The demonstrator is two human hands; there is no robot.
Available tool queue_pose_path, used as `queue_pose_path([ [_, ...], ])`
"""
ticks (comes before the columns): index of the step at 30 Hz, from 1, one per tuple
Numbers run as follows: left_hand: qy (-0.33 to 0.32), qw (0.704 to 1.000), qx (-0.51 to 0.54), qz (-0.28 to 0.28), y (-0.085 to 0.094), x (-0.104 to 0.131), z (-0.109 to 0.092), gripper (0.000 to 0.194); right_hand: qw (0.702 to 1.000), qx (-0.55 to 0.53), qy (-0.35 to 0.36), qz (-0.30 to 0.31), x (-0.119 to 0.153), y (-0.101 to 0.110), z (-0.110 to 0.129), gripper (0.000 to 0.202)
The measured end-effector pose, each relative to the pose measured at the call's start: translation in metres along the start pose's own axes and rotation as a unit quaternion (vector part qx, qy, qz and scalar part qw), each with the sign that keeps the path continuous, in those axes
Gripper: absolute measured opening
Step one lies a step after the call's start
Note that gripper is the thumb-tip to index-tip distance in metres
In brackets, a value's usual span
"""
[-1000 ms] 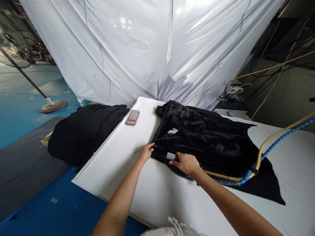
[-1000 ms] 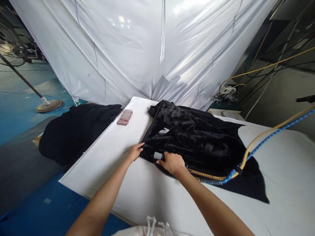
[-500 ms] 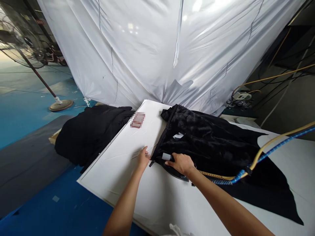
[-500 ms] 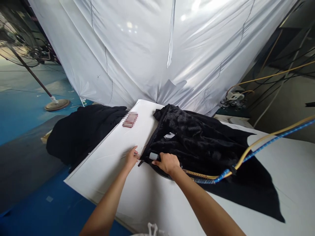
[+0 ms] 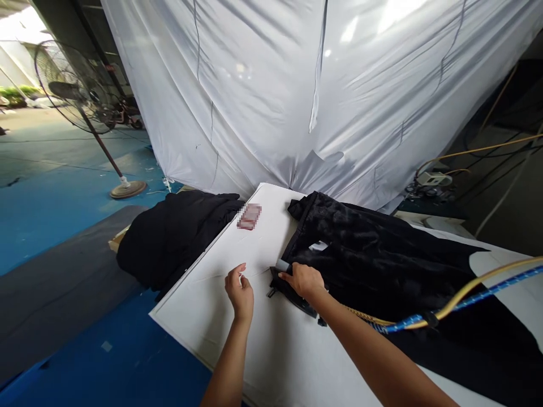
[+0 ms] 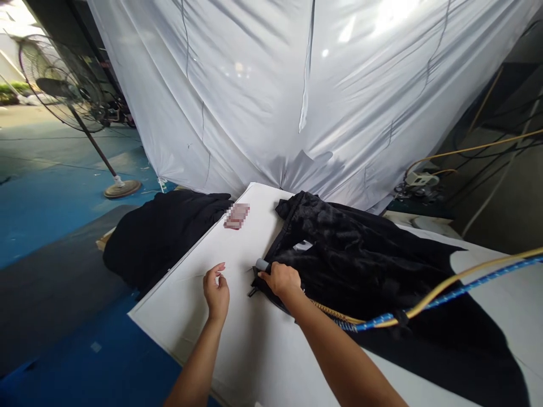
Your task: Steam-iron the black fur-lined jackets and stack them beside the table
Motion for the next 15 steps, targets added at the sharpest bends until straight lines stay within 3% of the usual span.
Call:
queue_pose_path([
  [5,0.005,1.000,-0.016,0.012,0.007,-0.002,0.000,0.031,1.000,0.005,-0.022,0.008,0.016,-0.011,-0.024,0.060],
  [9,0.027,0.998,-0.044,0.020,0.010,0.003,0.010,0.031,0.998,0.012,-0.063,0.002,0.025,-0.006,-0.048,0.063],
  [15,0.036,0.997,-0.004,0.071,-0.008,0.014,0.015,0.029,0.997,-0.012,-0.063,0.048,0.041,-0.003,-0.063,0.060],
])
Point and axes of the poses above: each hand's wrist, its own x-axis away from the middle knuckle, its own y-axis out of the back of the hand, z = x × y, the point moved 10 cm from there along -x, towards the middle knuckle, and after that the axes turned 5 degrees about -x, right-handed, at the moved point
